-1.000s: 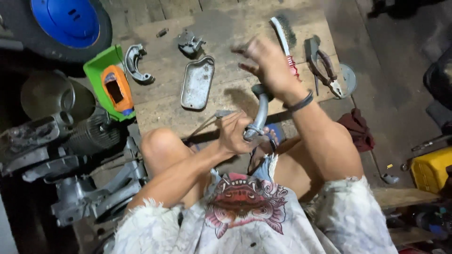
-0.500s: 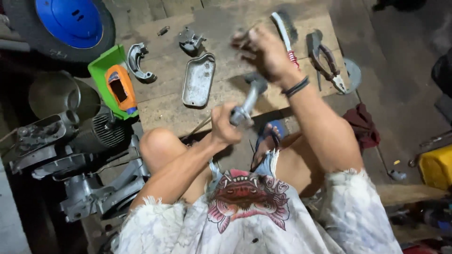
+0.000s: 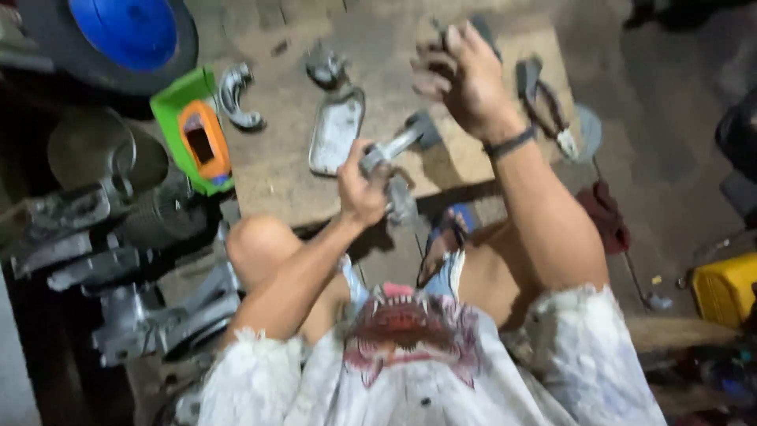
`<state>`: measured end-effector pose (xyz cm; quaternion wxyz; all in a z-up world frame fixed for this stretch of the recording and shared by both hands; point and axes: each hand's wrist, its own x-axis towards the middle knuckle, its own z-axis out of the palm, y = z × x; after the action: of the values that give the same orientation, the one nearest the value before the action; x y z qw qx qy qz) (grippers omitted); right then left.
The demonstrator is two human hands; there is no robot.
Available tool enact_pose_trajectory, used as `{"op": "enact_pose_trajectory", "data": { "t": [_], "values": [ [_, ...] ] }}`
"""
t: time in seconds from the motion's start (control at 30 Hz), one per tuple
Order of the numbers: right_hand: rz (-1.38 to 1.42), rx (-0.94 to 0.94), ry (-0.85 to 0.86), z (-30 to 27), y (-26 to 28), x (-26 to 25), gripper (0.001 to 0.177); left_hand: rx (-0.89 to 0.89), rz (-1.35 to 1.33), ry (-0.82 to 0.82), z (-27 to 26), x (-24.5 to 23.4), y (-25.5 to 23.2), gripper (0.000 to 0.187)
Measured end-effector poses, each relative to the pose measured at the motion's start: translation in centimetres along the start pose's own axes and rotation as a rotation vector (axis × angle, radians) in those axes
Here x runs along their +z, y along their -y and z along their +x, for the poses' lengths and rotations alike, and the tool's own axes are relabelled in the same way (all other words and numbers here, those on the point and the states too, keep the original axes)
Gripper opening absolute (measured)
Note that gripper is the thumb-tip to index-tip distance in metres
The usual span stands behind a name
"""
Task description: The person sits on the floor and cleans a metal mechanical part using a small brush. They scrub the surface of the part thoroughly and then wipe it with a cloth.
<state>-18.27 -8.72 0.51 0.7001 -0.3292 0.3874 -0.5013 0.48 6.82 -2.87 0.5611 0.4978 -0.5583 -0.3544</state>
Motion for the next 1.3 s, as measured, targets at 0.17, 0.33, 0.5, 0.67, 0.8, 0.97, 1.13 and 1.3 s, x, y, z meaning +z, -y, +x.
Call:
{"op": "enact_pose_trajectory", "data": {
  "t": [0.17, 0.33, 0.5, 0.67, 0.8, 0.97, 1.13, 1.3],
  "values": [
    [-0.515, -0.17, 0.037, -3.6, 4.0, 1.2, 0.016, -0.229, -0.247, -0.168, 3.7, -1.2, -0.6, 0.041],
    [-0.848, -0.351, 0.063, -4.8, 2.7, 1.4, 0.017, -0.531, -0.503, -0.249, 5.0, -1.7, -2.5, 0.066],
    [-0.921, -0.538, 0.083, -5.0, -3.7, 3.0, 0.013, -0.645, -0.478, -0.281, 5.4, -1.7, -3.4, 0.061],
    [-0.965, -0.493, -0.044, -4.4, -7.9, 2.8, 0.018, -0.661, -0.563, -0.312, 5.5, -1.7, -4.2, 0.043],
    [-0.902, -0.442, -0.072, -3.8, -8.8, 4.2, 0.02, -0.759, -0.551, -0.303, 5.8, -1.7, -3.2, 0.051],
    [-0.943, -0.35, -0.143, -1.3, -10.2, 2.0, 0.021, -0.749, -0.488, -0.314, 5.6, -2.6, 7.8, 0.054],
    [-0.994, -0.276, -0.261, 0.4, -11.2, -2.0, 0.021, -0.699, -0.516, -0.122, 5.6, -1.6, 2.2, 0.057],
    [-1.034, -0.056, -0.47, 1.6, -11.2, -5.1, 0.046, -0.633, 0.261, 0.347, 3.7, -2.5, -5.7, 0.1]
  ]
}}
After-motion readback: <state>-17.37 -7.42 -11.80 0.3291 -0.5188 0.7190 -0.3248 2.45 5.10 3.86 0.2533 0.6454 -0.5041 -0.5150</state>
